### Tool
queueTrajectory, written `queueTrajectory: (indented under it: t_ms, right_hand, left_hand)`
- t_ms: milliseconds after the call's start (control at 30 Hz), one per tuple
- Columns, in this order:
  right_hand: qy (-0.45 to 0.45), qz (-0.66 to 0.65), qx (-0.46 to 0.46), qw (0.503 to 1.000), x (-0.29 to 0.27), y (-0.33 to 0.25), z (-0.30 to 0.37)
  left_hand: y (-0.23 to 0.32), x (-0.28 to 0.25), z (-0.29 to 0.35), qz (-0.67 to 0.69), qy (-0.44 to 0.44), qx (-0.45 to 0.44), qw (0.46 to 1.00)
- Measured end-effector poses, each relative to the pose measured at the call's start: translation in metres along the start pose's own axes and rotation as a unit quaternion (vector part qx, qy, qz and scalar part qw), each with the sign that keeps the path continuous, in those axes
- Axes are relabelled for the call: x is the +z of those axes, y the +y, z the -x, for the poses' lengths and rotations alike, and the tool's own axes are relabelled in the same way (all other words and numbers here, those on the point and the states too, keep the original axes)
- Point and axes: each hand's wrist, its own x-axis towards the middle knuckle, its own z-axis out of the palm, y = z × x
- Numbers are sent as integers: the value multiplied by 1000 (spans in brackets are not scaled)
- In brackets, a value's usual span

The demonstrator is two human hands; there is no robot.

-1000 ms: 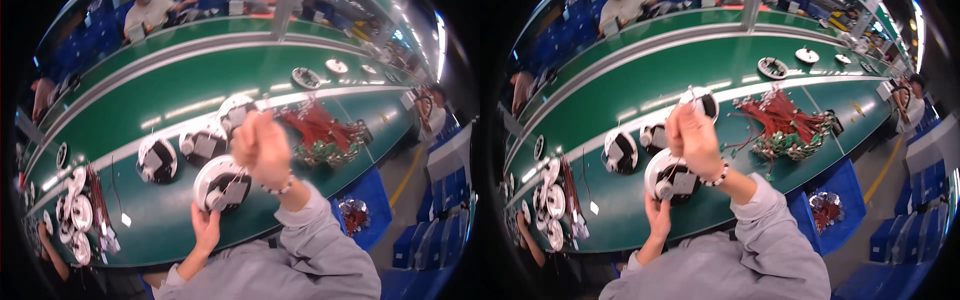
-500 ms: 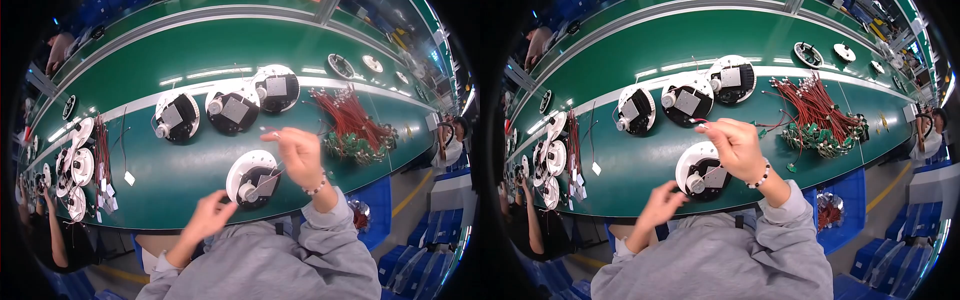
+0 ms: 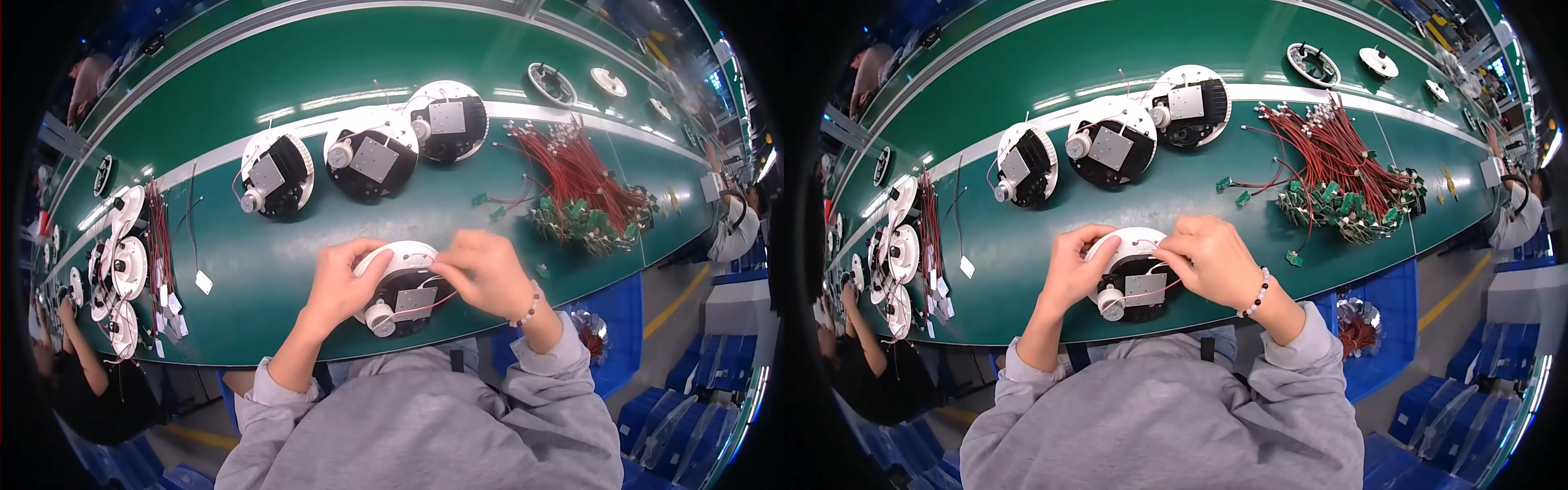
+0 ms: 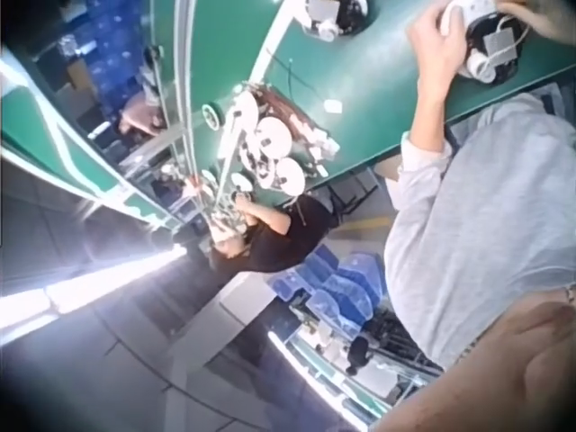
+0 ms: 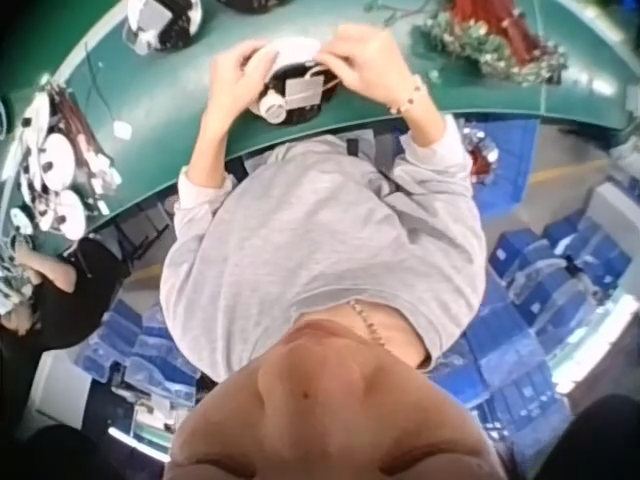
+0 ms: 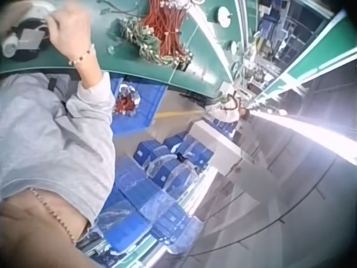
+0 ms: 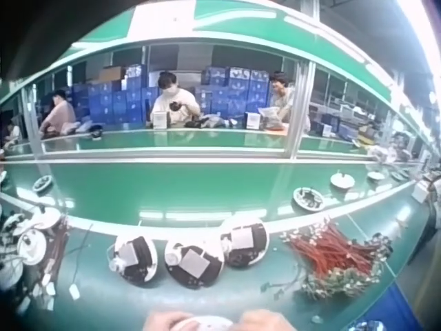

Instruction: Manually assemble plastic components and internal wiring for electronic devices on a production line.

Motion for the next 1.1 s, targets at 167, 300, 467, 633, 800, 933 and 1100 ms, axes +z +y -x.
queueTrajectory:
  t_ms: [167,300,467,633,800,933,1100]
  right_hand:
    - [58,53,-27,997,11,0,-3]
    - [87,129,-71,985,18,1,-7]
    - [66,147,-91,983,18,5,-3]
    - [56,136,-87,985,19,6,-6]
    - [11,135,-73,988,22,6,-13]
    - [42,119,-51,991,27,0,-18]
    - [102,50,-68,991,25,3,-20]
  left_hand:
    - [-3,4,1,19,24,1,1000]
    - [-2,5,2,33,29,-14,999]
    - [-4,7,1,53,32,-29,998]
    - [-3,7,0,71,20,-51,996]
    - [-3,7,-1,123,-2,-80,989]
    - [3,5,-3,72,-23,-35,997]
    - [1,3,-6,21,-93,-37,995]
